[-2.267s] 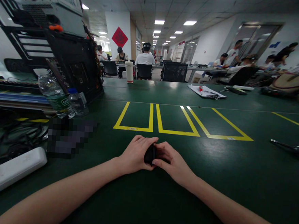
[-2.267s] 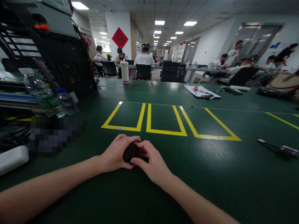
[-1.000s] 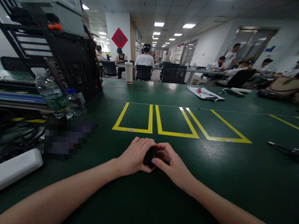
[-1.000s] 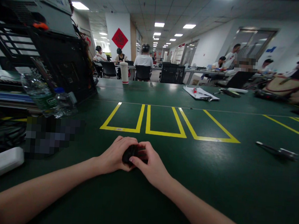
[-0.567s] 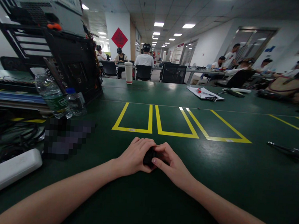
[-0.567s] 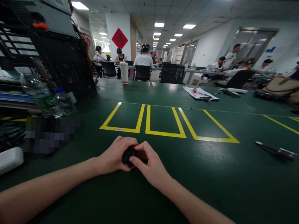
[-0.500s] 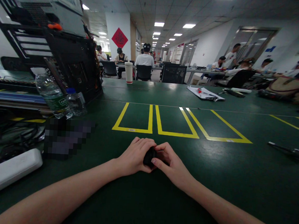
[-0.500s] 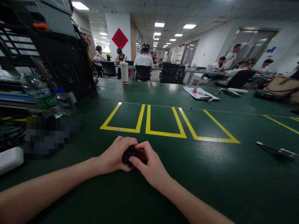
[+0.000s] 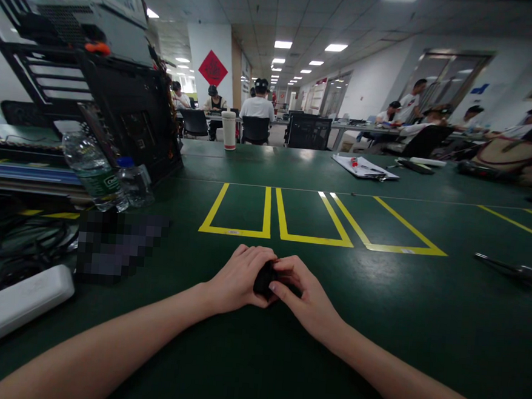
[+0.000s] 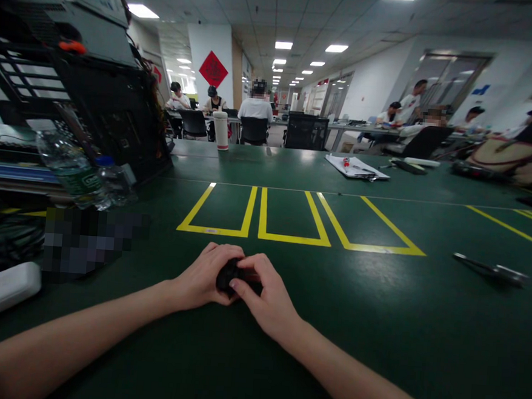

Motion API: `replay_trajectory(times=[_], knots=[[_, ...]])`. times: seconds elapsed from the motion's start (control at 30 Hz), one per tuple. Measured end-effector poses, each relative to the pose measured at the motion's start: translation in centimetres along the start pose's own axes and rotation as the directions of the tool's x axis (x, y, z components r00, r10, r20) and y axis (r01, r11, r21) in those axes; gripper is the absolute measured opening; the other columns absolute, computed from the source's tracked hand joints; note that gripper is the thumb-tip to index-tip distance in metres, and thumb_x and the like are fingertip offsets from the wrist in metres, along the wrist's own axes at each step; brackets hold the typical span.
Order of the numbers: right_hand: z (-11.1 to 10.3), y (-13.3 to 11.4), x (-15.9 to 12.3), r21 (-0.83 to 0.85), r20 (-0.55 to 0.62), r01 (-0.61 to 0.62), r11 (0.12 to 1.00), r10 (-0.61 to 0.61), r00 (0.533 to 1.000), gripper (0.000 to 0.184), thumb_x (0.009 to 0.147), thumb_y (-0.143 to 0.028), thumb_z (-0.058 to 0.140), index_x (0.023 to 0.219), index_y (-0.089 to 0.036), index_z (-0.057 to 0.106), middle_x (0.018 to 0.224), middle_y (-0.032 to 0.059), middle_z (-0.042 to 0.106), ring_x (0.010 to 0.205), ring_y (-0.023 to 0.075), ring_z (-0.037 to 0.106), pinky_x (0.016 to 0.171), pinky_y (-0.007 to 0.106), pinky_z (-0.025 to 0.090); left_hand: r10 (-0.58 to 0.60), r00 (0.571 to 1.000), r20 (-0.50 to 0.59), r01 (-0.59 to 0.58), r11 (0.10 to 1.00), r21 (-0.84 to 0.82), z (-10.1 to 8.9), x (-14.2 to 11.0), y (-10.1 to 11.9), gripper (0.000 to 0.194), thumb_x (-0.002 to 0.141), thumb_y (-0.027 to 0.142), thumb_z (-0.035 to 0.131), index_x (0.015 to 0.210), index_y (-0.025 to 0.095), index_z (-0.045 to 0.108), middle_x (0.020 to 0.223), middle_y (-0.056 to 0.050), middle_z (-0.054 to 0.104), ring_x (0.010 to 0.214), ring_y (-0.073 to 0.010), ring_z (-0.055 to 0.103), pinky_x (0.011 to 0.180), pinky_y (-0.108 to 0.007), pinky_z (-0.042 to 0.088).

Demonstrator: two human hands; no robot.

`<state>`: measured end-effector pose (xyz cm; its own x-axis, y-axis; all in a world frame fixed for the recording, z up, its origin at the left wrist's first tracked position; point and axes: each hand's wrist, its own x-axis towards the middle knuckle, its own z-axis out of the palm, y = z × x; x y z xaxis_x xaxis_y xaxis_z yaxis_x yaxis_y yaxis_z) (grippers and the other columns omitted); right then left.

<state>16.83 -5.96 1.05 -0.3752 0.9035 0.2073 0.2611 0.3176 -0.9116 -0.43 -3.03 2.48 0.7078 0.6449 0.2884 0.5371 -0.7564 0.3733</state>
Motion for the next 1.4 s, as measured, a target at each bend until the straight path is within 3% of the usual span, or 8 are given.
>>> replay_trajectory(times=[0.17, 0.4, 0.6, 0.73, 0.93, 1.1, 1.23, 1.4], knots=[[0.02, -0.02, 0.07, 0.029, 0.017, -0.085, 0.996, 0.085, 0.996, 0.024, 0.079, -0.021, 0.052, 0.102, -0.022, 0.044, 0.099, 0.0023, 0.053, 0.094, 0.0170, 0.053, 0.083, 0.035, 0.046, 0.011, 1.000, -0.004, -0.011, 1.000, 0.005, 0.05, -0.06, -0.05, 0.054, 0.065, 0.026, 0.065, 0.111, 0.018, 0.036, 0.110, -0.007, 0.050, 0.100, -0.0220, 0.048, 0.084, -0.035, 0.034], [-0.27, -0.19, -0.06, -0.112, 0.018, 0.050, 0.992, -0.049, 0.999, 0.021, 0.075, -0.019, 0.055, 0.094, -0.022, 0.048, 0.100, 0.0015, 0.049, 0.093, 0.0171, 0.051, 0.084, 0.035, 0.045, 0.011, 1.000, 0.002, -0.011, 1.000, 0.011, 0.05, -0.09, -0.05, 0.055, 0.066, 0.025, 0.065, 0.112, 0.018, 0.036, 0.111, -0.007, 0.049, 0.101, -0.0225, 0.047, 0.084, -0.035, 0.034], [0.04, -0.16, 0.24, 0.046, 0.018, -0.041, 0.998, 0.040, 0.999, 0.017, 0.079, -0.020, 0.051, 0.095, -0.022, 0.046, 0.096, 0.0011, 0.052, 0.092, 0.0158, 0.054, 0.084, 0.033, 0.046, 0.003, 1.000, -0.009, -0.003, 0.999, 0.032, 0.11, -0.11, -0.16, 0.055, 0.064, 0.025, 0.066, 0.110, 0.018, 0.037, 0.110, -0.008, 0.049, 0.098, -0.0232, 0.048, 0.082, -0.036, 0.034], [-0.08, -0.37, 0.12, 0.015, 0.042, -0.106, 0.994, 0.106, 0.994, 0.023, 0.079, -0.025, 0.051, 0.101, -0.022, 0.044, 0.098, 0.0027, 0.054, 0.093, 0.0177, 0.054, 0.083, 0.036, 0.046, 0.011, 1.000, 0.002, -0.011, 1.000, 0.017, -0.08, -0.20, -0.03, 0.053, 0.067, 0.026, 0.064, 0.111, 0.018, 0.037, 0.111, -0.007, 0.049, 0.099, -0.0222, 0.047, 0.084, -0.035, 0.034], [-0.18, -0.07, -0.14, -0.116, 0.018, 0.037, 0.993, -0.035, 0.999, 0.023, 0.075, -0.020, 0.056, 0.097, -0.021, 0.046, 0.100, 0.0023, 0.049, 0.094, 0.0176, 0.050, 0.084, 0.035, 0.044, 0.005, 1.000, 0.008, -0.005, 1.000, 0.022, -0.09, -0.21, 0.05, 0.055, 0.067, 0.026, 0.065, 0.113, 0.018, 0.036, 0.113, -0.008, 0.049, 0.102, -0.0231, 0.046, 0.085, -0.036, 0.034], [-0.01, -0.26, 0.01, -0.041, 0.025, -0.004, 0.999, 0.005, 1.000, 0.014, 0.081, -0.022, 0.048, 0.095, -0.022, 0.046, 0.096, 0.0012, 0.051, 0.092, 0.0161, 0.052, 0.085, 0.035, 0.044, 0.006, 1.000, 0.001, -0.006, 1.000, 0.028, -0.09, -0.11, 0.03, 0.053, 0.066, 0.026, 0.064, 0.111, 0.018, 0.037, 0.112, -0.008, 0.049, 0.101, -0.0230, 0.047, 0.083, -0.036, 0.034], [0.04, -0.53, 0.02, -0.053, 0.013, -0.063, 0.997, 0.063, 0.998, 0.023, 0.081, -0.024, 0.048, 0.104, -0.023, 0.044, 0.101, 0.0025, 0.052, 0.094, 0.0177, 0.052, 0.083, 0.036, 0.045, 0.001, 1.000, 0.004, -0.001, 1.000, 0.011, -0.17, -0.18, 0.04, 0.054, 0.066, 0.025, 0.065, 0.111, 0.019, 0.037, 0.112, -0.008, 0.049, 0.101, -0.0228, 0.047, 0.084, -0.036, 0.034], [0.02, -0.14, -0.19, -0.139, 0.015, 0.033, 0.990, -0.031, 0.999, 0.025, 0.077, -0.020, 0.052, 0.101, -0.023, 0.046, 0.101, 0.0033, 0.050, 0.093, 0.0188, 0.050, 0.082, 0.037, 0.045, -0.006, 1.000, 0.003, 0.006, 1.000, 0.006, -0.14, -0.20, 0.05, 0.055, 0.066, 0.025, 0.064, 0.112, 0.019, 0.036, 0.112, -0.007, 0.049, 0.101, -0.0228, 0.047, 0.085, -0.036, 0.033]])
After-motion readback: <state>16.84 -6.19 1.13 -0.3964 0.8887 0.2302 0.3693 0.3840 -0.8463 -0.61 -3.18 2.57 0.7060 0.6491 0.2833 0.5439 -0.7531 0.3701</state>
